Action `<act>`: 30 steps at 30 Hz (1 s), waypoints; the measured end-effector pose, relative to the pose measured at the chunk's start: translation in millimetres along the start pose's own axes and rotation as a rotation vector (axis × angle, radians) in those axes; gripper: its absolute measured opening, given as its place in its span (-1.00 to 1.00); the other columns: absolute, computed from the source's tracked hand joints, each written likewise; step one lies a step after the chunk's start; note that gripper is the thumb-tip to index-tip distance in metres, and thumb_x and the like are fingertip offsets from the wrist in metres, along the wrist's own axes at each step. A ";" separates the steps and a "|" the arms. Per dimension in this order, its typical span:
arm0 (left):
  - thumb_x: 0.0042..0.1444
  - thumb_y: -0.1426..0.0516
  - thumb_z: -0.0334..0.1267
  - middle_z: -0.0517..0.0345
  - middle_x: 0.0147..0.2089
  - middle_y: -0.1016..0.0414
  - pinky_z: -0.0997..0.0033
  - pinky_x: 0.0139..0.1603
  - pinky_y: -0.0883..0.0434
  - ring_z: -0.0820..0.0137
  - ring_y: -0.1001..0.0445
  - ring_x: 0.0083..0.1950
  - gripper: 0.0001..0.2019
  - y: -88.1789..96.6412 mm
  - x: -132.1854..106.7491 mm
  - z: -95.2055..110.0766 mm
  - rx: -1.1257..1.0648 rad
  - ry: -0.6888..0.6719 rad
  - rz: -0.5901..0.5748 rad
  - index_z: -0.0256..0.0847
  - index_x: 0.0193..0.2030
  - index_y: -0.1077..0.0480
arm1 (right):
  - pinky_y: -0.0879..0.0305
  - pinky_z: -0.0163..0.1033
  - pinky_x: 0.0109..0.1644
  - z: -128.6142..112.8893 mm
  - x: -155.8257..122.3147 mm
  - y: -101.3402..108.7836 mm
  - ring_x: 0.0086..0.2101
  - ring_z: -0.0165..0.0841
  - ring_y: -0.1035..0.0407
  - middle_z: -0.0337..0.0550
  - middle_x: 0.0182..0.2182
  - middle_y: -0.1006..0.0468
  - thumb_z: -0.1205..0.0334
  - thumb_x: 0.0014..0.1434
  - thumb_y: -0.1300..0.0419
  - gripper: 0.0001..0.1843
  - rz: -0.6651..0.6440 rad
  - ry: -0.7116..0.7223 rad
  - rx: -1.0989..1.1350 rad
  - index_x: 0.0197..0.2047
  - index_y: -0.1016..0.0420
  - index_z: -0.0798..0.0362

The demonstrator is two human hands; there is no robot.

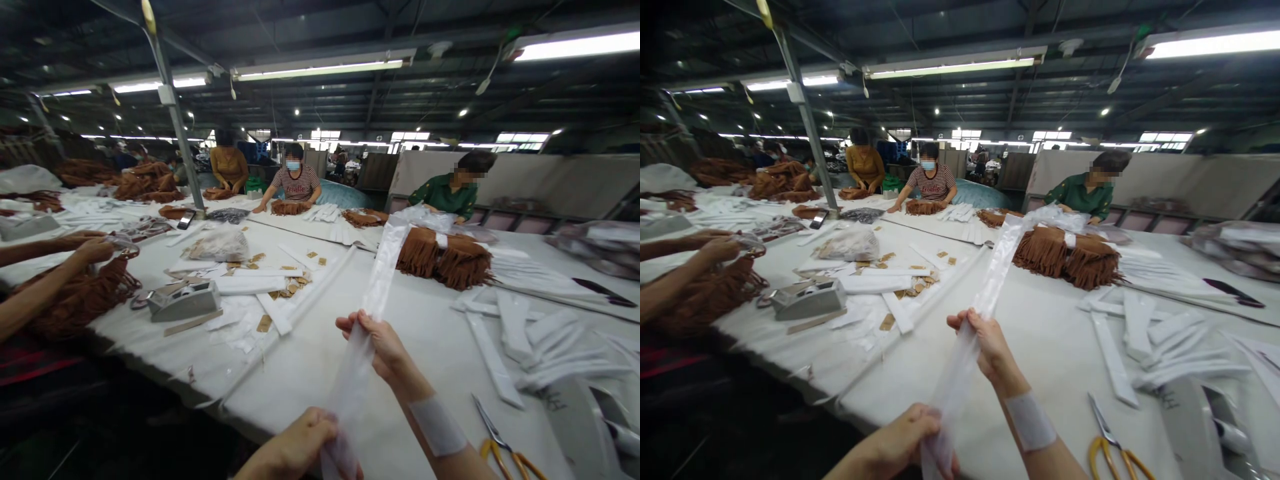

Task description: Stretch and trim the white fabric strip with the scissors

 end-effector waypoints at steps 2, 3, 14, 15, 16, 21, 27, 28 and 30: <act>-0.23 -0.01 -0.21 -0.08 -0.47 -0.55 0.32 -0.34 -0.41 0.29 -0.51 -0.46 -0.71 4.8 1.4 -8.1 0.017 0.024 0.056 -0.37 -0.50 -0.48 | -0.29 -0.05 0.11 -5.6 2.5 2.6 -0.18 -0.19 -0.52 -0.03 -0.37 -0.65 0.04 0.07 -0.31 -0.75 0.025 0.004 0.005 -0.38 -0.48 0.06; -0.29 0.00 -0.25 -0.07 -0.46 -0.55 0.32 -0.34 -0.41 0.28 -0.52 -0.46 -0.73 7.4 2.5 -12.5 0.017 0.037 0.090 -0.35 -0.53 -0.46 | -0.30 -0.05 0.11 -8.7 3.8 4.1 -0.18 -0.19 -0.52 -0.03 -0.37 -0.65 0.06 0.09 -0.29 -0.77 0.036 0.011 0.009 -0.37 -0.47 0.06; -0.41 -0.13 -0.54 -0.09 -0.09 -0.57 0.34 -0.07 -0.34 0.22 -0.56 -0.16 -0.41 42.8 -11.3 -40.0 -0.181 0.145 -0.080 -0.25 -0.09 -0.50 | -0.38 -0.07 -0.03 -28.9 17.3 29.1 -0.19 -0.20 -0.52 -0.05 -0.38 -0.65 0.16 0.22 -0.18 -0.84 0.143 0.063 0.036 -0.34 -0.44 0.05; -0.43 -0.17 -0.57 -0.06 -0.02 -0.54 0.35 -0.06 -0.33 0.22 -0.55 -0.11 -0.32 47.6 -13.9 -34.7 -0.184 0.139 -0.097 -0.19 -0.01 -0.46 | -0.40 -0.06 -0.05 -28.1 17.4 30.2 -0.20 -0.20 -0.53 -0.05 -0.38 -0.65 0.18 0.23 -0.16 -0.85 0.149 0.063 0.037 -0.34 -0.44 0.05; -0.44 -0.21 -0.57 -0.04 0.04 -0.50 0.35 -0.04 -0.32 0.21 -0.53 -0.06 -0.26 51.3 -16.0 -27.4 -0.176 0.123 -0.116 -0.14 0.04 -0.43 | -0.41 -0.06 -0.06 -26.8 17.6 31.0 -0.21 -0.19 -0.53 -0.04 -0.39 -0.64 0.19 0.23 -0.16 -0.85 0.154 0.062 0.040 -0.34 -0.44 0.05; -0.13 -0.35 0.01 -0.09 0.05 -0.46 0.37 -0.04 -0.34 0.26 -0.48 -0.04 -0.36 52.1 -6.9 17.7 -0.096 -0.013 -0.123 -0.22 0.09 -0.40 | -0.41 -0.02 -0.01 -16.5 23.2 31.2 -0.24 -0.18 -0.54 -0.03 -0.40 -0.64 0.20 0.17 -0.23 -0.87 0.161 0.077 0.071 -0.35 -0.47 0.08; -0.18 -0.32 0.17 0.03 -0.44 -0.52 0.45 -0.37 -0.34 0.41 -0.47 -0.46 -0.47 44.4 31.0 23.3 0.123 0.005 0.050 -0.35 -0.42 -0.41 | -0.39 -0.06 0.06 -8.6 42.2 41.6 -0.28 -0.22 -0.55 -0.06 -0.46 -0.63 0.26 0.21 -0.15 -0.85 0.204 0.097 0.122 -0.38 -0.46 0.08; -0.18 -0.31 0.19 0.02 -0.46 -0.52 0.45 -0.39 -0.34 0.41 -0.47 -0.50 -0.47 44.9 33.9 20.5 0.115 0.015 0.064 -0.33 -0.44 -0.38 | -0.39 -0.06 0.06 -7.1 45.0 45.5 -0.28 -0.22 -0.55 -0.05 -0.46 -0.63 0.26 0.21 -0.14 -0.85 0.212 0.088 0.125 -0.39 -0.46 0.08; -0.14 -0.26 0.23 0.00 -0.45 -0.53 0.44 -0.41 -0.35 0.41 -0.48 -0.51 -0.46 47.4 35.0 14.7 0.092 0.029 0.078 -0.30 -0.43 -0.33 | -0.40 -0.06 0.05 -2.1 50.0 54.1 -0.29 -0.22 -0.55 -0.03 -0.45 -0.63 0.27 0.22 -0.12 -0.83 0.226 0.060 0.129 -0.39 -0.45 0.08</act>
Point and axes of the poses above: each hand's wrist, its own x-axis towards the middle knuckle, its own y-axis out of the back of the hand, z = x × y, the point moved 3 cm from there along x, towards the middle knuckle
